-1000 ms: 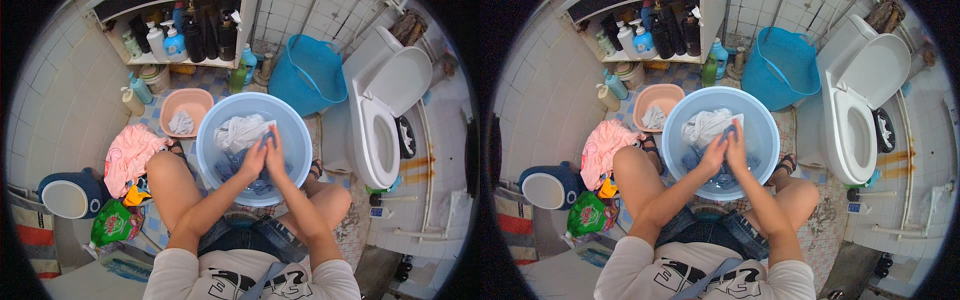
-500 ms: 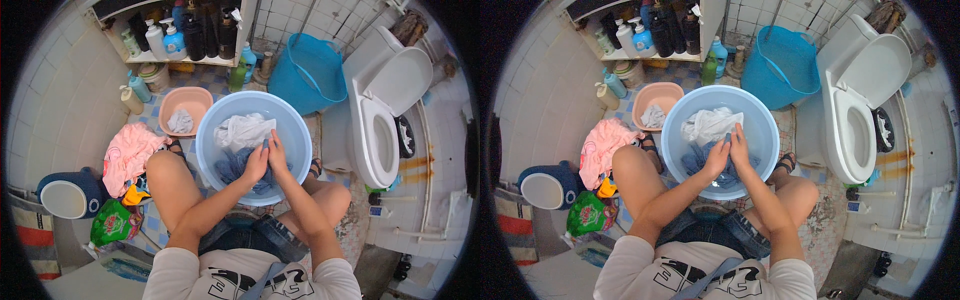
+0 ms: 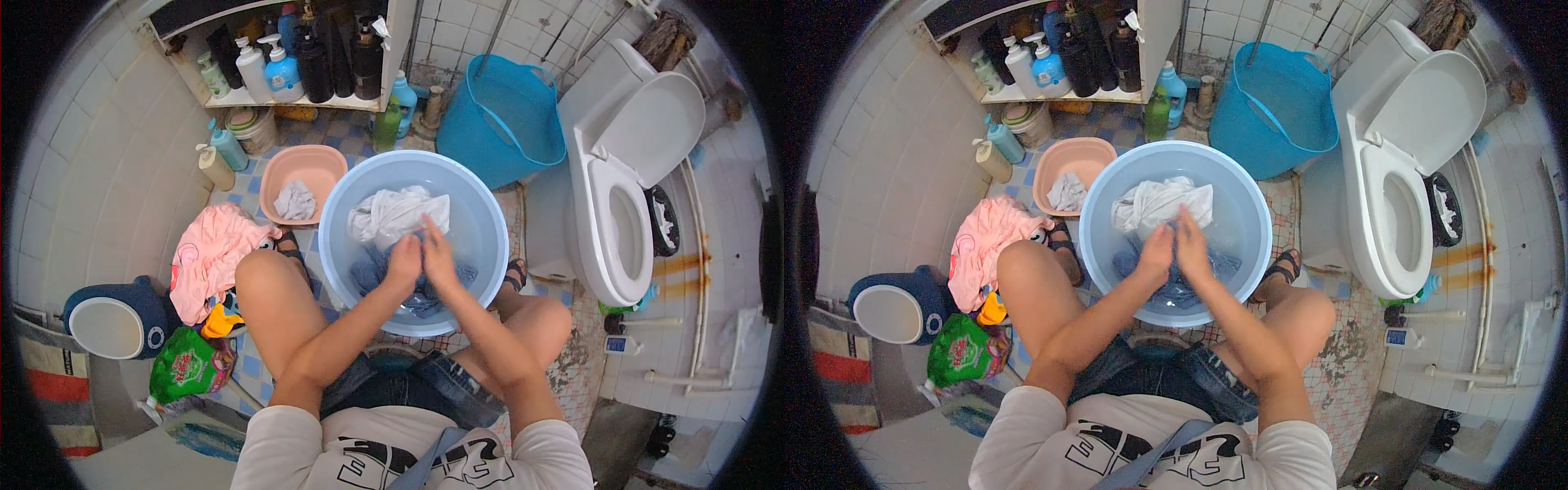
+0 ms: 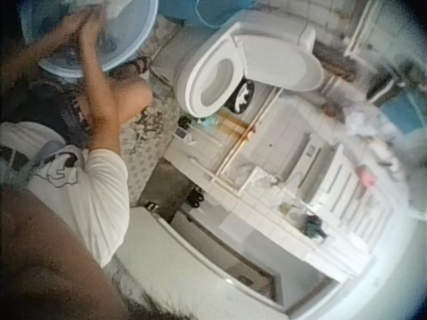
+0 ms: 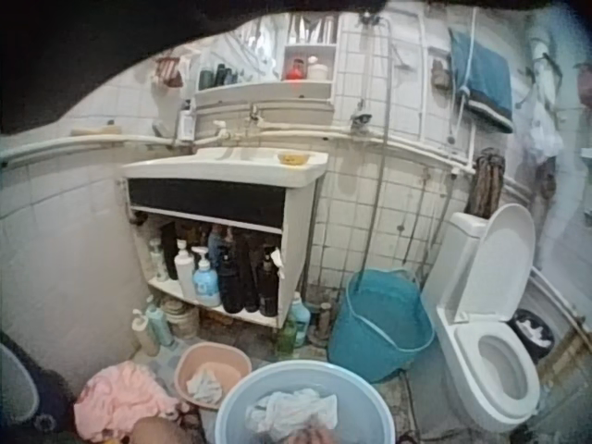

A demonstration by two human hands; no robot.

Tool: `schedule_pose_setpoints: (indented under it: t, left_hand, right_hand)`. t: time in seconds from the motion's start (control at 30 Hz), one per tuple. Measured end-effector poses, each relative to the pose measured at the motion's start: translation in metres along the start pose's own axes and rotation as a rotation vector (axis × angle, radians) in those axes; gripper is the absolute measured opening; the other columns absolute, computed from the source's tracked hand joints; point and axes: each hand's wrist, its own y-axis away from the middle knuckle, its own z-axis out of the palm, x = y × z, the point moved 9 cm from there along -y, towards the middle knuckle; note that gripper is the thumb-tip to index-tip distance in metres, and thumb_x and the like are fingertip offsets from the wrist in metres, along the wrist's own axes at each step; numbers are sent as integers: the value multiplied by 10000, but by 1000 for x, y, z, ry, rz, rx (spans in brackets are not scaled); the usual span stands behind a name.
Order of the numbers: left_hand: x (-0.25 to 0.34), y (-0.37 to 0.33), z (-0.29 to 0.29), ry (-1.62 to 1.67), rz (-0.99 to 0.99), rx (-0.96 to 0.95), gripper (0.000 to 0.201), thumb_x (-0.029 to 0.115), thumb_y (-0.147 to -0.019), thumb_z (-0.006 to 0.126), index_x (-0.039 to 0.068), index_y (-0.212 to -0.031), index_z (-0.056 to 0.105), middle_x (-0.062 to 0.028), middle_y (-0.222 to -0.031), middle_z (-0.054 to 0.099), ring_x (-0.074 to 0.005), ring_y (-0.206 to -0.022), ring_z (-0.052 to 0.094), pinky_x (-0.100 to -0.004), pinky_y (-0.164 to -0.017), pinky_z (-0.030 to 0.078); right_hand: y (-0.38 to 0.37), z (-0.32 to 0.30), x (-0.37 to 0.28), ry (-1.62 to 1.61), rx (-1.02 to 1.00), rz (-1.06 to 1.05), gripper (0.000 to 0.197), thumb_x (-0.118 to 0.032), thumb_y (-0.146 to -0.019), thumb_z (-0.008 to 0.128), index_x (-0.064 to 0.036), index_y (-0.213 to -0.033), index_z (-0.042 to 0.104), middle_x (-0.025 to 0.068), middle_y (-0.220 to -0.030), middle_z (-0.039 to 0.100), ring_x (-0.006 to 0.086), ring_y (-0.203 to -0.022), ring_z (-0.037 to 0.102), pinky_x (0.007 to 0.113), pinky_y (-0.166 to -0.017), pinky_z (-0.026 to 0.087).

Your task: The person washes clothes in a blue basin by hand, rubbing segments of a blue garment together and submerging them in water.

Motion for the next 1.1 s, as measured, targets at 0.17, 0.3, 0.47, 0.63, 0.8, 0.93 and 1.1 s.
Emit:
schedule_pose_setpoints:
  t: [0.17, 0.3, 0.47, 0.63, 0.8, 0.93, 1.1]
  left_hand:
    - [2, -7, -6, 650, -278, -82, 278, 190, -902, 351, 14, -1083, 468, -88, -1054, 516, -190, -969, 477, -345, -839, 394]
    - [1, 20, 20, 332, -106, -181, 380, 235, -896, 424, -20, -1178, 413, -98, -1178, 467, -183, -1067, 434, -312, -917, 328]
    - [-6, 4, 2, 602, -236, -145, 293, 221, -890, 429, 19, -1100, 463, -56, -990, 519, -177, -930, 483, -327, -820, 403]
    - [-9, 3, -1, 637, -211, -139, 238, 206, -888, 432, 47, -1055, 489, -34, -952, 525, -136, -869, 498, -279, -766, 420]
    - [-7, 22, 26, 321, -123, -152, 279, 236, -889, 436, 7, -1027, 512, -53, -955, 547, -161, -886, 506, -291, -782, 405]
    - [-9, -7, -6, 580, -402, -26, 364, 232, -898, 335, -15, -1145, 435, -95, -1104, 511, -187, -1011, 485, -356, -873, 389]
    - [2, 7, 5, 238, -67, -156, 306, 212, -910, 347, 1, -1078, 492, -78, -1034, 529, -146, -975, 477, -294, -848, 382]
  right_hand:
    - [29, 35, -32, -38, -99, -159, 388, -171, -900, 370, -93, -1280, 382, 140, -1388, 231, 282, -1310, 102, 371, -1050, 100]
    - [-17, -26, 5, -78, 78, -46, 400, -229, -911, 361, -27, -1255, 393, 150, -1367, 274, 266, -1289, 195, 329, -1043, 140]
    - [14, 23, -16, -47, -82, -68, 446, -186, -898, 383, -4, -1298, 306, 195, -1356, 268, 266, -1285, 207, 321, -1041, 147]
    - [8, 20, -13, -87, -26, -117, 454, -220, -907, 366, 30, -1282, 311, 197, -1353, 273, 278, -1281, 209, 321, -1041, 146]
    - [-18, -38, 27, 18, 157, 86, 453, -255, -904, 382, 11, -1270, 353, 166, -1289, 392, 252, -1216, 339, 305, -1003, 239]
    - [31, 35, -24, 23, -129, -154, 433, -224, -908, 374, -22, -1289, 340, 156, -1355, 295, 237, -1289, 197, 319, -1039, 145]
    - [-5, -2, -15, 99, 40, -205, 437, -291, -921, 340, -23, -1264, 381, 157, -1336, 326, 248, -1294, 179, 331, -1042, 134]
